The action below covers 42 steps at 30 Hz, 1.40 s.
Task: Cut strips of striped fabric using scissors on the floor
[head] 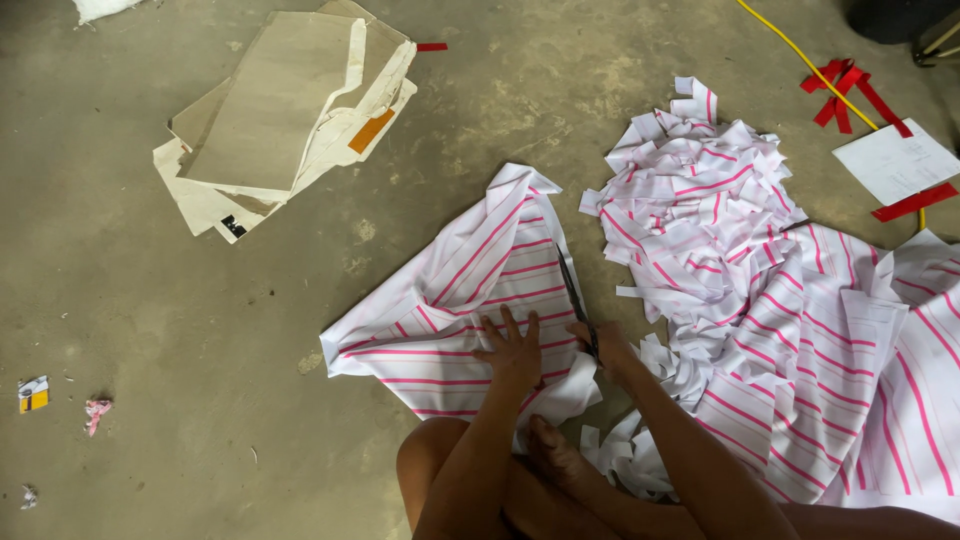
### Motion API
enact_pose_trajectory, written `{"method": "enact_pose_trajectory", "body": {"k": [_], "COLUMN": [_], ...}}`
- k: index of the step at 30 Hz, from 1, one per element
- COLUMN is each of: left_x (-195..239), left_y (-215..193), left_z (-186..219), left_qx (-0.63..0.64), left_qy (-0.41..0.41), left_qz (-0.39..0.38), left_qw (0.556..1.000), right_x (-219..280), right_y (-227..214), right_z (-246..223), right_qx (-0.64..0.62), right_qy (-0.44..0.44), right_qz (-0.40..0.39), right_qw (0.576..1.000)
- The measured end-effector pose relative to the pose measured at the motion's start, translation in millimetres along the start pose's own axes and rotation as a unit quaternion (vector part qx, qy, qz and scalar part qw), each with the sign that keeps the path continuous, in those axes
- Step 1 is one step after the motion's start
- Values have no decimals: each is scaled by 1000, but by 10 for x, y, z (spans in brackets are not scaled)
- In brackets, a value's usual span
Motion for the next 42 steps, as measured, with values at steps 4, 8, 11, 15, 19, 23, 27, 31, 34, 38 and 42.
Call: {"method": "enact_pose_trajectory", "body": {"k": [4,8,11,15,19,23,27,31,34,38,42], "left_x": [99,154,180,130,94,89,121,-88,-376,-525,-398], "left_y": [-111,-230,-263,-202,-210,-199,-264,-155,51,225,90], "left_z": [11,22,39,36,36,33,32,-129,-357,-414,-401], "left_qx": [-14,-8,-4,5,15,23,11,12,93,53,-9], "left_qy": [4,5,4,8,-3,4,21,58,22,51,78], "left_qz": [41,4,-5,-10,-28,-28,-17,28,87,162,205], "left_qw": [999,1000,1000,1000,999,999,1000,998,992,984,976], "right_x": [-258,-238,-252,-360,-415,-468,-124,23,-43,-170,-142], "right_y": [22,18,1,50,44,53,19,-242,-581,-1093,-1530], "right_z": [-9,-119,-111,-155,-307,-334,-511,-215,193,718,770], "right_qx": [-38,-33,-23,-34,-31,-43,-51,-33,161,608,622], "right_qy": [8,-18,-9,18,5,-7,-29,-32,-75,-235,-305], "right_qz": [-12,-8,-5,-15,-16,-11,-6,4,53,501,420], "right_qw": [999,999,1000,999,999,999,998,999,983,569,587]}}
Point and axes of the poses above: each hand's wrist, its own x-axis away from the middle knuckle, its own y-axis out of the palm, z = x × y, the point moved 4 cm from there along -x, towards the middle knuckle, and after that the axes turned 5 degrees about x, right-handed, at the moved point
